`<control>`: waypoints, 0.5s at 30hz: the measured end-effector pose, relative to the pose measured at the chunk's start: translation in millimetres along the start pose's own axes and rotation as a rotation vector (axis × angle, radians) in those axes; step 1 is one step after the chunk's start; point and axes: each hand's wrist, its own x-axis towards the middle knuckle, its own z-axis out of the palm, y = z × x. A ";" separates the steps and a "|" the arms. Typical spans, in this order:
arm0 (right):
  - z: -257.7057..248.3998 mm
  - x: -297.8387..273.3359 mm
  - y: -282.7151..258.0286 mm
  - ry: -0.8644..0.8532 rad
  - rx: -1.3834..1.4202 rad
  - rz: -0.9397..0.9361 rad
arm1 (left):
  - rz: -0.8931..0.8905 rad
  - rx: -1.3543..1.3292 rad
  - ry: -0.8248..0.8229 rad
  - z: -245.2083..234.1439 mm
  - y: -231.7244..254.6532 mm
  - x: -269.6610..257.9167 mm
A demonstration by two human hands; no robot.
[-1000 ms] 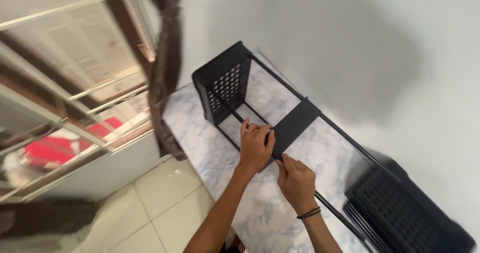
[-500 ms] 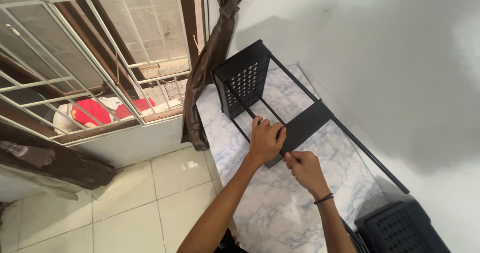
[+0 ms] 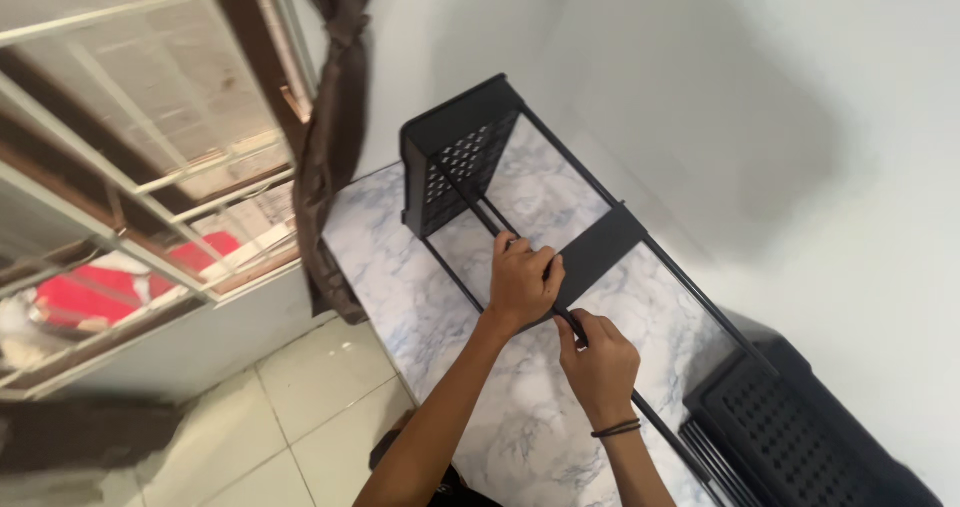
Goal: The person assembles a black plastic crate by inserting long black rods into slots on the crate walls. They repeatedly pick up rods, align them with the crate, and push them into place to form a frame.
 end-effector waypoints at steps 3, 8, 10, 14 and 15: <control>5.8 -2.4 -14.0 0.075 -0.071 0.062 | 0.061 -0.059 0.038 -3.7 -7.9 2.8; 25.9 7.2 -34.4 0.191 -0.170 0.000 | 0.052 -0.112 -0.047 -11.5 -34.3 10.1; 26.6 10.6 -40.0 0.172 -0.185 0.051 | 0.073 -0.141 -0.083 -13.5 -40.7 10.9; 29.3 12.3 -50.2 0.154 -0.228 0.099 | 0.151 -0.170 -0.083 -15.2 -49.4 15.2; 31.6 11.2 -52.3 0.160 -0.231 0.110 | 0.164 -0.173 -0.068 -14.7 -51.0 15.0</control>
